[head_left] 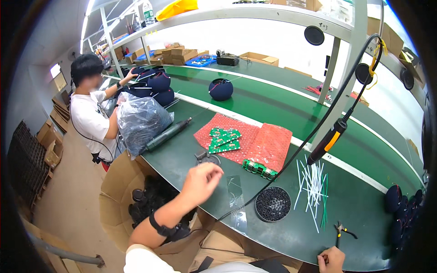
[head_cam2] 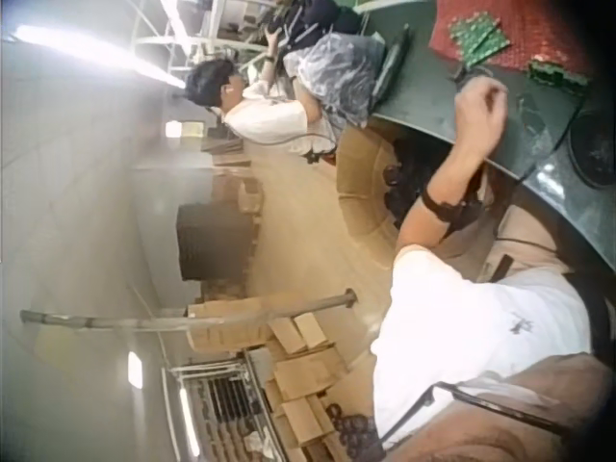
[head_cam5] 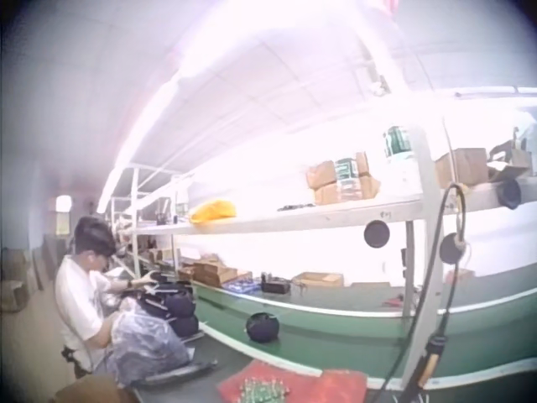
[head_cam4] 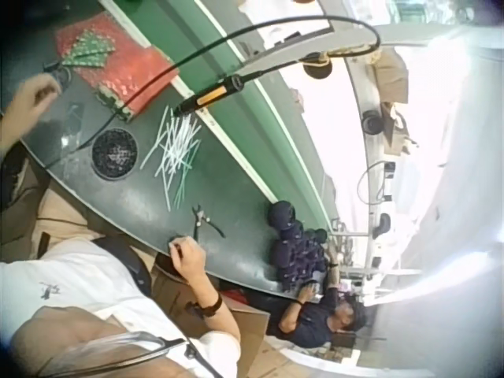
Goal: The person assembles electronic components by inserting circuit boards into dark blue fabric cases. They use a heat gun to secure the boards and pliers to cut zip ties, repeating this process for multiple units on a green workbench.
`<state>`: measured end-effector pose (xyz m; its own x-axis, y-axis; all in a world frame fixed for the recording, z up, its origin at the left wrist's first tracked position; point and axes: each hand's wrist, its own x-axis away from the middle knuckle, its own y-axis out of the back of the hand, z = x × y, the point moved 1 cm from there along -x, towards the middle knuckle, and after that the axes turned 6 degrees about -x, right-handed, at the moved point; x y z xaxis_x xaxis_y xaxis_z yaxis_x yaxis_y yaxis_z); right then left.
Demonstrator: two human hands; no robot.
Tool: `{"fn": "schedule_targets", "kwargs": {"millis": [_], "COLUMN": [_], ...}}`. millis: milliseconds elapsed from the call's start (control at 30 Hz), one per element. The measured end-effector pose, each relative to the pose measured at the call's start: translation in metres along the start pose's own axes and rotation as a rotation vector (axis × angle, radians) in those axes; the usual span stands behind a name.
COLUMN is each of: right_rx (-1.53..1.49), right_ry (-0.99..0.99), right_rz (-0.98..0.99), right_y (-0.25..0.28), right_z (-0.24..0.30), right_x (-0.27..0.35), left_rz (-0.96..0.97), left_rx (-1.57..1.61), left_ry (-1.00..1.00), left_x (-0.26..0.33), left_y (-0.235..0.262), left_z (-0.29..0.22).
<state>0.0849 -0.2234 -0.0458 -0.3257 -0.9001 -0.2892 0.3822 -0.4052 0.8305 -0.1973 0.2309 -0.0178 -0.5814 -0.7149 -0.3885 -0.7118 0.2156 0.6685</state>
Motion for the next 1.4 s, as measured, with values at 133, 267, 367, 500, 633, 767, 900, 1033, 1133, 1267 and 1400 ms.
{"fn": "schedule_targets", "kwargs": {"millis": [133, 267, 367, 500, 633, 767, 900, 1033, 1133, 1267, 1400], "right_rx": [0.090, 0.248, 0.218, 0.368, 0.040, -0.485, -0.904, -1.593, -1.444, -1.175, -1.114], "right_ry": [0.083, 0.203, 0.176, -0.078, -0.479, -0.270, -0.453, -0.437, -0.601, -0.519, -0.571], "right_rz": [-0.002, 0.051, 0.092, -0.367, -1.252, -1.271, -0.570, -0.050, 0.288, -0.116, -0.303], "right_y": [-0.002, -0.012, -0.006, 0.085, 0.146, 0.035, -0.024, -0.050, -0.060, -0.065, -0.060], "right_z": [0.004, -0.019, -0.022, -0.037, -0.070, 0.011, 0.075, 0.081, 0.092, 0.058, 0.033], "right_x": [-0.005, 0.009, -0.003, 0.015, 0.122, 0.104, 0.051, -0.033, -0.085, -0.080, -0.065], "left_rz": [0.026, 0.048, 0.128, 0.199, 0.094, -0.131, -0.160, 0.198, 0.237, -0.034, -0.219], "left_rx": [-0.065, -0.475, -0.657, -0.488, -0.437, -0.334, -0.043, 0.033, 0.010, -0.172, -0.637], "left_ry": [0.117, -0.030, 0.039, 0.093, 0.047, 0.016, -0.310, -0.775, -0.831, -0.499, 0.062], "left_x": [-0.051, -0.120, -0.144, -0.159, -0.148, -0.136, -0.053, 0.053, 0.081, 0.022, -0.038], "left_y": [-0.001, -0.027, -0.044, -0.056, -0.053, -0.035, 0.002, -0.035, -0.066, -0.044, -0.022], "left_z": [0.050, 0.069, 0.088, 0.109, 0.135, 0.126, 0.010, -0.098, -0.110, -0.083, 0.085]}}
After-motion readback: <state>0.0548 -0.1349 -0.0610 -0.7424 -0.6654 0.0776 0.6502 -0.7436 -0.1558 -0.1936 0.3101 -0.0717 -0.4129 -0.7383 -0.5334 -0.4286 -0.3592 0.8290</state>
